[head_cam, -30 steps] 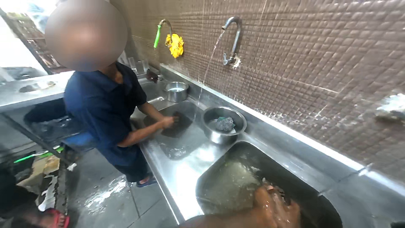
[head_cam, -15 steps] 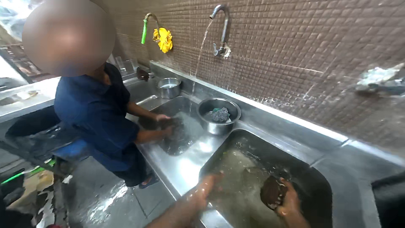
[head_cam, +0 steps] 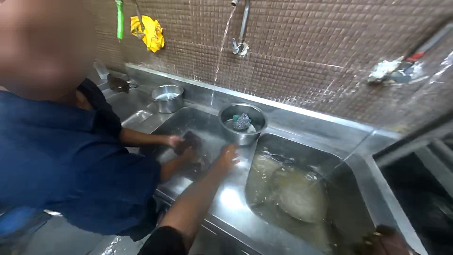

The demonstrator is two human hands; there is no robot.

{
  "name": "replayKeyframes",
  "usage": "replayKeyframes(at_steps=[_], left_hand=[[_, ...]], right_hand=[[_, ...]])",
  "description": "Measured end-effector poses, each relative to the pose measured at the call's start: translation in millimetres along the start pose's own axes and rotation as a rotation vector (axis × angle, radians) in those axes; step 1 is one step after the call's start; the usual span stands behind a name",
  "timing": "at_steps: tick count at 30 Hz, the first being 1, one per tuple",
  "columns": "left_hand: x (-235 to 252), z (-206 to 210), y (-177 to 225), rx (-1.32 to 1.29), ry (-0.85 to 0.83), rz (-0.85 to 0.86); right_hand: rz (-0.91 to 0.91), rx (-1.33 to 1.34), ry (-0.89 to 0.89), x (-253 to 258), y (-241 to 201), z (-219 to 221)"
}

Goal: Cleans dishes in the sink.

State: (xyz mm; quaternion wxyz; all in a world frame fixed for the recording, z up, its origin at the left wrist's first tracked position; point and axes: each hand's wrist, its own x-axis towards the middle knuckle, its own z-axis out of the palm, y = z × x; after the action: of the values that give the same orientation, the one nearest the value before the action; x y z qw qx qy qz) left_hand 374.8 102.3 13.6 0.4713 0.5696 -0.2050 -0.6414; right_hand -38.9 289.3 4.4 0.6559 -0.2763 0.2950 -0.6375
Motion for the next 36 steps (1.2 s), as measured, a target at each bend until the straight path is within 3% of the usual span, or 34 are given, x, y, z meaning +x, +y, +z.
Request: replayKeyframes(at_steps=[4,8,16,19,22,31,36], left_hand=[[31,7,27,-0.007,0.103,0.003],[63,7,48,0.072,0.164,0.028],[129,10,47,0.254,0.405,0.065],[118,9,45,0.247,0.421,0.121],[98,10,37,0.207,0.435,0.193],[51,4,32,0.107,0.555,0.307],[26,-23,30,0.105,0.568,0.225]], right_hand=[[-0.122,-0.055,0.044,-5,-14,-2],[-0.235,-0.120,0.037,26,-22,26],[-0.150,-0.059,-0.034,105,0,71],[-0.245,-0.205,0.032,132,3,90],[-0.311,-0.269,-0.010,168,9,108],[-0.284,-0.429,-0.262,235,10,133],[-0.227,-0.410,-0.224,243,27,128]])
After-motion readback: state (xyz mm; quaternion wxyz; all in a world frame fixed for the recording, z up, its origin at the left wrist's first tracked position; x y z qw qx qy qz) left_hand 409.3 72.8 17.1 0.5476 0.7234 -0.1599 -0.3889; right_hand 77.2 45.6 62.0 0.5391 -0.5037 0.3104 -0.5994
